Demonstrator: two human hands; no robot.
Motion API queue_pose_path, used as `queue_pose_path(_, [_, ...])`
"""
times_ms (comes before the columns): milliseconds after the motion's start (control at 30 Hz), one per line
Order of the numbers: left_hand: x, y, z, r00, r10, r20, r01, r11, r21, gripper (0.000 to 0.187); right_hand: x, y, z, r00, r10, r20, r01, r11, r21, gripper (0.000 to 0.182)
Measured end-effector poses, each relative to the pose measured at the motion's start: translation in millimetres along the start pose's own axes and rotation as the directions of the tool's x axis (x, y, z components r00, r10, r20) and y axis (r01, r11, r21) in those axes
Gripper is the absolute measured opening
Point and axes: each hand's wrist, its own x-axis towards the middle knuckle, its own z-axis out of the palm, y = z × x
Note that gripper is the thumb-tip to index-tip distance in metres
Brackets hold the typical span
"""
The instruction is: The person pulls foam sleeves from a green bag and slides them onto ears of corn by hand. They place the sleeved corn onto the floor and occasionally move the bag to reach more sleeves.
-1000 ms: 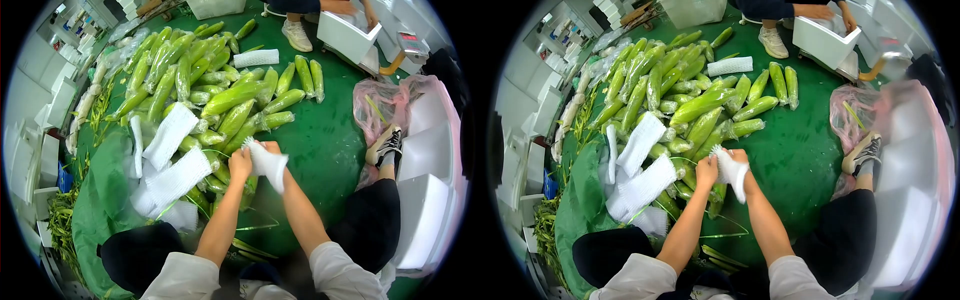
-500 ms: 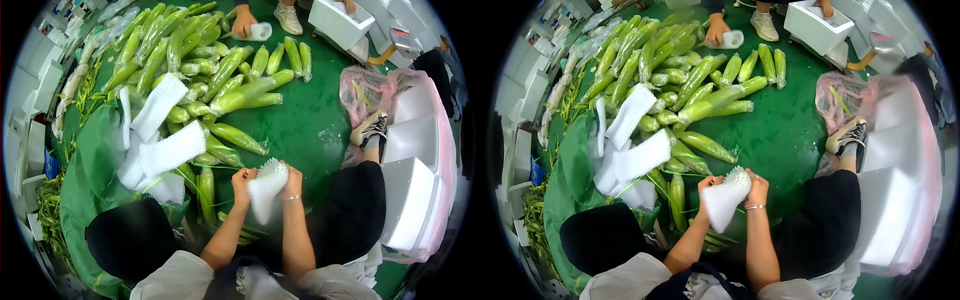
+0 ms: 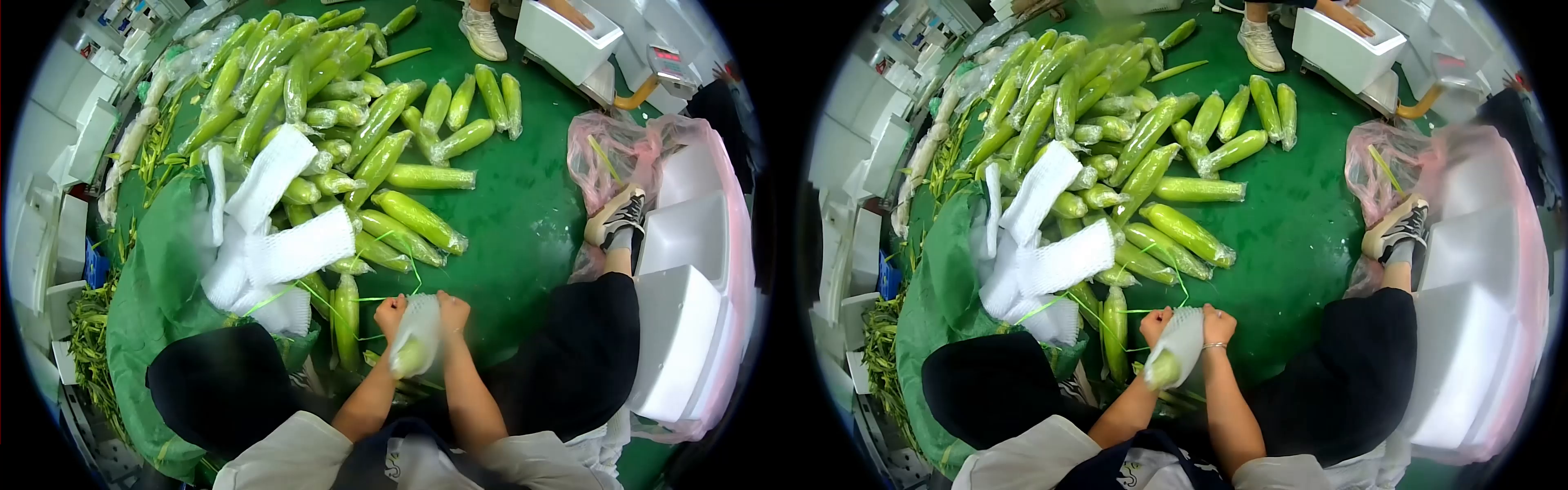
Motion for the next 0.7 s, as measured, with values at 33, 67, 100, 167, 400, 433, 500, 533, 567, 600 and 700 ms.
queue_pose_path(33, [3, 8, 9, 0.996, 0.062, -0.058, -0.058, 0.997, 0.06, 0.028, 7, -3, 2, 0.997, 0.077, 0.019, -0.078, 0.994, 0.073, 0.028])
queue_pose_path(67, [7, 19, 21, 0.995, 0.089, -0.045, -0.086, 0.994, 0.074, 0.028, 16, -8, 3, 0.978, 0.155, 0.138, -0.192, 0.927, 0.322, 0.03])
queue_pose_path(100, [6, 61, 27, 0.998, 0.057, 0.002, -0.056, 0.994, 0.096, 0.03, 20, -27, -1, 0.913, 0.197, 0.357, -0.395, 0.646, 0.653, 0.035])
queue_pose_path(167, [18, 117, 62, 0.997, 0.021, 0.08, -0.032, 0.989, 0.146, 0.034, 26, -77, -16, 0.808, 0.082, 0.584, -0.574, 0.335, 0.747, 0.049])
queue_pose_path(400, [62, 142, 72, 0.942, 0.254, 0.222, -0.24, 0.967, -0.087, 0.021, 34, -212, -1, 0.948, -0.286, 0.14, 0.156, 0.799, 0.58, 0.036])
queue_pose_path(433, [64, 126, 58, 0.936, 0.227, 0.268, -0.186, 0.967, -0.172, 0.02, 7, -226, 23, 0.882, -0.431, 0.192, 0.342, 0.864, 0.369, 0.038])
queue_pose_path(500, [70, 76, 57, 0.887, 0.398, 0.233, -0.38, 0.917, -0.12, 0.021, -38, -249, 61, 0.74, -0.409, 0.534, 0.541, 0.834, -0.111, 0.053])
queue_pose_path(533, [74, 44, 70, 0.91, 0.372, 0.182, -0.325, 0.914, -0.244, 0.023, -52, -248, 80, 0.708, -0.375, 0.598, 0.626, 0.725, -0.286, 0.065])
queue_pose_path(567, [66, 62, 52, 0.893, 0.011, 0.45, 0.112, 0.963, -0.246, 0.024, -63, -239, 94, 0.677, -0.429, 0.598, 0.707, 0.606, -0.366, 0.064])
queue_pose_path(600, [60, 70, 43, 0.902, 0.032, 0.43, 0.15, 0.912, -0.383, 0.026, -59, -225, 102, 0.655, -0.47, 0.592, 0.715, 0.64, -0.283, 0.059])
queue_pose_path(700, [62, 98, 22, 0.826, 0.064, 0.561, 0.471, 0.469, -0.747, 0.027, -40, -199, 79, 0.721, -0.545, 0.428, 0.582, 0.812, 0.052, 0.051])
